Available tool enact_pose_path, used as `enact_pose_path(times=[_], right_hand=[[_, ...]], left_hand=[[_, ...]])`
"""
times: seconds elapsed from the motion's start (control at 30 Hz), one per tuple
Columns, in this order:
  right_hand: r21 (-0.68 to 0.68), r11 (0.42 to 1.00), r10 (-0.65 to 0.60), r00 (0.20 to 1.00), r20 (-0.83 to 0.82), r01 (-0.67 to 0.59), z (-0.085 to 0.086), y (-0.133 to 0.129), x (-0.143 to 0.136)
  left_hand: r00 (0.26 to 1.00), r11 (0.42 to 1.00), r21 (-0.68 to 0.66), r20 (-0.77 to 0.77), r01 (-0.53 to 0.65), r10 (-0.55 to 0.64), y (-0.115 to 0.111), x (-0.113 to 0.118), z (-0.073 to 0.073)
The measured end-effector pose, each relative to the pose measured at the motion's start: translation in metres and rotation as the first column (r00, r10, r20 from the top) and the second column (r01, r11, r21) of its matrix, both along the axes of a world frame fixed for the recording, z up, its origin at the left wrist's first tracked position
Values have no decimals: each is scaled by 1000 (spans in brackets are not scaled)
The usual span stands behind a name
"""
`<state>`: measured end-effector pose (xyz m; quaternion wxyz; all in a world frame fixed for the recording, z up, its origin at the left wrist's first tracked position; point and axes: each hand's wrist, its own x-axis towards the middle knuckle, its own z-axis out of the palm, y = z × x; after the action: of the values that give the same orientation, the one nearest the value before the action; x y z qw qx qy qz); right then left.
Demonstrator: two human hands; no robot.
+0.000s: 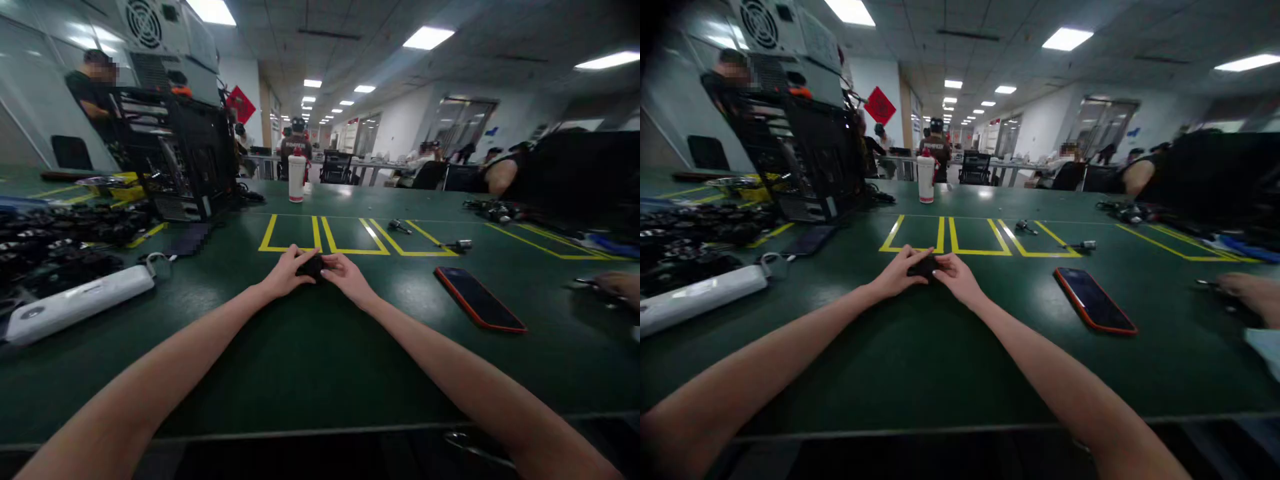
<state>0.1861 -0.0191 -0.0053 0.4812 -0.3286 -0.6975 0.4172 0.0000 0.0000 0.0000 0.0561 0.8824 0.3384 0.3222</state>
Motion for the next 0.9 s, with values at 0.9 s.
enact_pose_path(times=[0.9], right_hand=[[-68, 996, 54, 997, 58, -50, 2, -3, -4]], left_hand=[[971, 869, -434, -70, -237, 229, -9, 7, 3]])
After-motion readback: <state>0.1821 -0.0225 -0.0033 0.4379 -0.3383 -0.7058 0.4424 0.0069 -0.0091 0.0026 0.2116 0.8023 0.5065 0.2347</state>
